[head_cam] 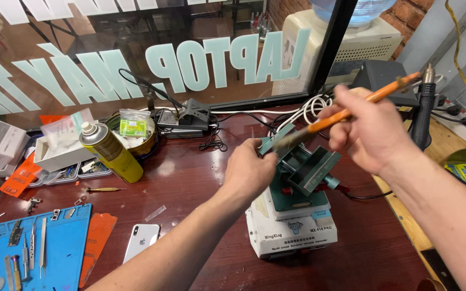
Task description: The person disassembles a smartphone on a blue mat, using a screwdriver and a metal spudger to remove screws and pry out internal components. They place the removed parts on the mat and later use a brush to clean a metal jig before placing the phone back into it.
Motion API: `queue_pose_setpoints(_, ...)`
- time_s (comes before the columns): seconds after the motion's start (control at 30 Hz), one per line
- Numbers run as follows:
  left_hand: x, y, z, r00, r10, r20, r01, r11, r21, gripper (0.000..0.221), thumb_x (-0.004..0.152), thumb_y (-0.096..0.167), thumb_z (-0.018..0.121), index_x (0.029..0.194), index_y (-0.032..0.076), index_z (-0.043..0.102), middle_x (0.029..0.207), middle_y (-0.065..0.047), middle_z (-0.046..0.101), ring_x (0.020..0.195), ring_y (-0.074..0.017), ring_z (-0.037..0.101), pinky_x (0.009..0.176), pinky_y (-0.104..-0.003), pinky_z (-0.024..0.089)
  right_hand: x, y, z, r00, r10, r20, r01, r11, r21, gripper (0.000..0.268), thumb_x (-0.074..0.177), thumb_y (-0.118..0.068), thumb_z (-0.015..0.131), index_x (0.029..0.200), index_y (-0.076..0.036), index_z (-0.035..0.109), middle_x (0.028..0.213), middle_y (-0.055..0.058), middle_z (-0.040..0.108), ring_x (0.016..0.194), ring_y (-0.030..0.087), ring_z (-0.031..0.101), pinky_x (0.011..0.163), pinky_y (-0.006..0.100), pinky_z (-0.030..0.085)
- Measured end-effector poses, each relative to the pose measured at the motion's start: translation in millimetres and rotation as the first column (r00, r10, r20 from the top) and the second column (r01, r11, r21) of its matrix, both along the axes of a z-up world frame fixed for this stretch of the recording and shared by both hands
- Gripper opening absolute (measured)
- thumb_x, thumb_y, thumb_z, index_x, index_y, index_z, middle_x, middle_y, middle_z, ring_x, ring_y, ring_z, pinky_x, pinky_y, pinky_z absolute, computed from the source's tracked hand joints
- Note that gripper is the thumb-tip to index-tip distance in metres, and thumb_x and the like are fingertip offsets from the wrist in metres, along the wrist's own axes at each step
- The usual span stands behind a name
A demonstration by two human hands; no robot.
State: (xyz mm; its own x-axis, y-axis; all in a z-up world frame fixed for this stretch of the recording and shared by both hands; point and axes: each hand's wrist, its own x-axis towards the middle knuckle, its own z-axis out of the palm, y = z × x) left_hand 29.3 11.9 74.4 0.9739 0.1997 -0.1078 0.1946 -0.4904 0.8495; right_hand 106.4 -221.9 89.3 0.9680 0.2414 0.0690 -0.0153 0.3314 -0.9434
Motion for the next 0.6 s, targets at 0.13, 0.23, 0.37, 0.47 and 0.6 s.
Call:
queue_pose_setpoints(0.13, 18.5, 13.2, -7.5, 0.994, 0.021, -0.109, -0.027, 0.998, -0.058, 0.033, 0.090, 0.015, 0.055, 0.114, 0.011, 0.078, 0.096, -0.019, 0.079, 0.091, -0.0295, 0.079, 0.086, -0.039, 0.058, -13.1, 20.0, 7.5, 0.997, -0.078, -0.001, 0.074, 0.950, -0.304, 0.024, 0.096, -0.010, 0.061, 0.117, 0.001, 0.055, 0.092, 0.017, 0.067, 0.054, 0.018, 0.061, 0.051, 0.030, 0.050)
queue_pose_setpoints(0.23, 22.8, 15.8, -13.0, 0.999, 0.039, -0.029, -0.040, 0.999, -0.010, 0.024, 0.085, 0.021, 0.072, 0.104, 0.010, 0.080, 0.099, -0.012, 0.079, 0.092, -0.0222, 0.075, 0.086, -0.035, 0.056, -10.5, 16.1, 25.6, 0.986, -0.140, 0.088, 0.158, 0.954, -0.254, 0.039, 0.094, -0.006, 0.057, 0.132, -0.002, 0.055, 0.102, 0.014, 0.068, 0.065, 0.013, 0.068, 0.060, 0.029, 0.060)
queue_pose_setpoints(0.37, 31.5, 20.6, -22.5, 0.993, 0.019, -0.117, -0.035, 0.990, -0.136, 0.025, 0.085, 0.016, 0.074, 0.108, 0.008, 0.080, 0.097, -0.012, 0.079, 0.087, -0.0187, 0.073, 0.082, -0.034, 0.056, -15.2, 17.8, 22.1, 0.993, -0.038, 0.112, 0.066, 0.964, -0.257, 0.040, 0.090, -0.002, 0.056, 0.129, 0.004, 0.060, 0.107, 0.012, 0.075, 0.061, 0.012, 0.062, 0.055, 0.028, 0.055)
queue_pose_setpoints(0.47, 40.6, 19.4, -29.1, 0.988, 0.005, -0.151, -0.061, 0.926, -0.372, 0.023, 0.083, 0.010, 0.077, 0.105, 0.003, 0.078, 0.094, -0.009, 0.077, 0.081, -0.0147, 0.067, 0.071, -0.031, 0.052, -14.4, 22.5, 18.2, 0.992, 0.122, 0.036, -0.098, 0.913, -0.396, 0.039, 0.087, 0.000, 0.059, 0.125, 0.002, 0.067, 0.085, 0.013, 0.067, 0.056, 0.015, 0.062, 0.052, 0.030, 0.053)
queue_pose_setpoints(0.6, 41.9, 25.3, -31.1, 0.976, 0.000, -0.219, -0.094, 0.903, -0.420, 0.018, 0.084, 0.008, 0.074, 0.102, 0.003, 0.076, 0.086, -0.007, 0.071, 0.070, -0.0136, 0.058, 0.056, -0.030, 0.043, 6.9, 21.6, 40.1, 0.978, -0.174, 0.112, 0.207, 0.788, -0.581, 0.021, 0.088, 0.001, 0.060, 0.108, 0.005, 0.064, 0.080, 0.010, 0.069, 0.055, 0.016, 0.060, 0.050, 0.033, 0.051)
